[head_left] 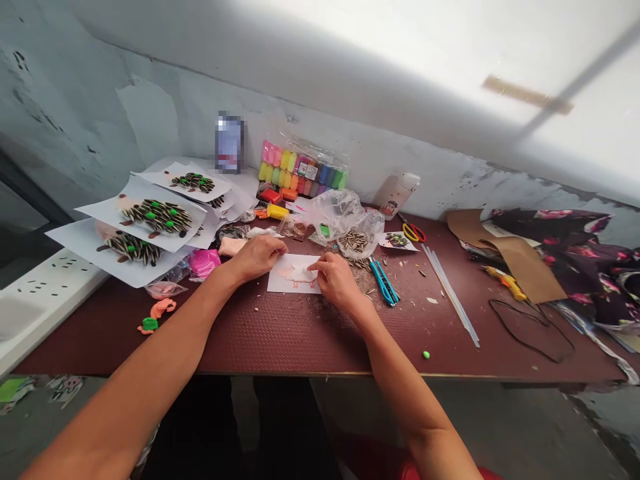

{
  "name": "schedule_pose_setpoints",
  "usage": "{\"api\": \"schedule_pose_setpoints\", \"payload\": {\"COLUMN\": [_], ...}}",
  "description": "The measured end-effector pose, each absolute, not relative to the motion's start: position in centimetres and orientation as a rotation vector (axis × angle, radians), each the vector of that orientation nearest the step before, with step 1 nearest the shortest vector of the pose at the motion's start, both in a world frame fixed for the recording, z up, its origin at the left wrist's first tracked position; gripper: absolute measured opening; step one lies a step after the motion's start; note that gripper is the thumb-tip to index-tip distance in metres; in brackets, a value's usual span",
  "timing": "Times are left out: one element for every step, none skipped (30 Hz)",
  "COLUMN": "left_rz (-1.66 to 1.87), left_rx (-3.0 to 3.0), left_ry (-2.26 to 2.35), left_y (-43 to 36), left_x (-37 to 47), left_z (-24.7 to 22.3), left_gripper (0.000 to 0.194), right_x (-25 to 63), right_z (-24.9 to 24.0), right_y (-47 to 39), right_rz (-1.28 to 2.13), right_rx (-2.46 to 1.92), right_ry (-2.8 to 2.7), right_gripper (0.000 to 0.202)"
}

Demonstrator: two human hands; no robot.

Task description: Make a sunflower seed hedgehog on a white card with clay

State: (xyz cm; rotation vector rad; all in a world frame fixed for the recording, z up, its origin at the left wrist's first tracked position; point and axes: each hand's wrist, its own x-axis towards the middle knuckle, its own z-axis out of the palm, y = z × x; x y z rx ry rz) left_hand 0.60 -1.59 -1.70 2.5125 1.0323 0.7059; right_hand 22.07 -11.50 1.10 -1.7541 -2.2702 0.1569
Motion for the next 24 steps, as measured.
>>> {"api": "schedule_pose_setpoints", "payload": {"left_rz": [0.702,0.698,0.697,0.701,0.710,0.721,0.733,0.741,0.746,0.746,0.744,0.743,0.744,0.748,0.751,0.753,0.752,0.745,0.734,0.720,0.705,0.689,0.675,0.662], "left_rx": [2.508,2.509,2.514,2.521,2.527,2.532,2.536,2.537,2.536,2.534,2.530,2.525,2.520,2.514,2.510,2.508,2.507,2.508,2.510,2.515,2.521,2.528,2.535,2.540], "left_ry": [1.033,1.032,1.032,1.032,1.035,1.037,1.040,1.044,1.050,1.055,1.057,1.055,1.051,1.047,1.047,1.051,1.057,1.064,1.069,1.070,1.068,1.065,1.060,1.054], "left_y": [-1.6,-1.6,-1.6,-1.6,-1.5,-1.5,-1.5,-1.5,-1.5,-1.4,-1.4,-1.4,-1.4,-1.4,-1.5,-1.5,-1.5,-1.5,-1.6,-1.6,-1.6,-1.6,-1.6,-1.6], "left_x": [0.6,0.6,0.6,0.6,0.6,0.6,0.5,0.5,0.5,0.5,0.5,0.5,0.5,0.5,0.6,0.6,0.6,0.6,0.7,0.7,0.7,0.7,0.6,0.6], "left_z": [-1.7,-1.7,-1.7,-1.7,-1.8,-1.9,-2.0,-2.1,-2.2,-2.3,-2.3,-2.4,-2.4,-2.3,-2.3,-2.3,-2.2,-2.1,-2.1,-2.0,-1.9,-1.9,-1.8,-1.7], "left_gripper": [0.032,0.033,0.034,0.034,0.035,0.035,0.035,0.036,0.036,0.036,0.036,0.036,0.036,0.036,0.036,0.036,0.036,0.036,0.036,0.036,0.035,0.035,0.034,0.034], "right_x": [22.2,22.4,22.5,22.5,22.5,22.5,22.4,22.4,22.3,22.2,22.2,22.1,22.2,22.2,22.2,22.3,22.3,22.3,22.2,22.1,22.1,22.0,21.9,21.8], "right_z": [1.1,1.1,1.2,1.2,1.1,1.1,1.1,1.1,1.1,1.0,1.0,1.0,0.9,0.8,0.7,0.6,0.4,0.3,0.2,0.1,0.0,0.0,-0.1,0.0], "right_y": [-11.8,-12.2,-12.5,-12.8,-13.1,-13.4,-13.5,-13.7,-13.7,-13.8,-13.8,-13.8,-13.7,-13.7,-13.6,-13.6,-13.5,-13.4,-13.3,-13.3,-13.2,-13.1,-13.1,-13.1], "right_rz": [0.121,0.087,0.054,0.023,-0.003,-0.027,-0.051,-0.073,-0.089,-0.099,-0.103,-0.098,-0.083,-0.063,-0.040,-0.023,-0.013,-0.012,-0.019,-0.028,-0.036,-0.042,-0.047,-0.052], "right_rx": [-1.749,-1.746,-1.745,-1.744,-1.742,-1.737,-1.731,-1.726,-1.723,-1.721,-1.722,-1.721,-1.717,-1.711,-1.704,-1.699,-1.699,-1.703,-1.714,-1.727,-1.739,-1.749,-1.756,-1.760], "right_ry": [-2.266,-2.266,-2.272,-2.289,-2.320,-2.359,-2.399,-2.435,-2.463,-2.481,-2.488,-2.487,-2.478,-2.459,-2.428,-2.391,-2.352,-2.321,-2.303,-2.303,-2.318,-2.340,-2.363,-2.381], "right_gripper": [0.037,0.040,0.043,0.044,0.044,0.044,0.044,0.043,0.041,0.041,0.040,0.039,0.038,0.037,0.037,0.038,0.039,0.040,0.041,0.042,0.043,0.043,0.042,0.042]}}
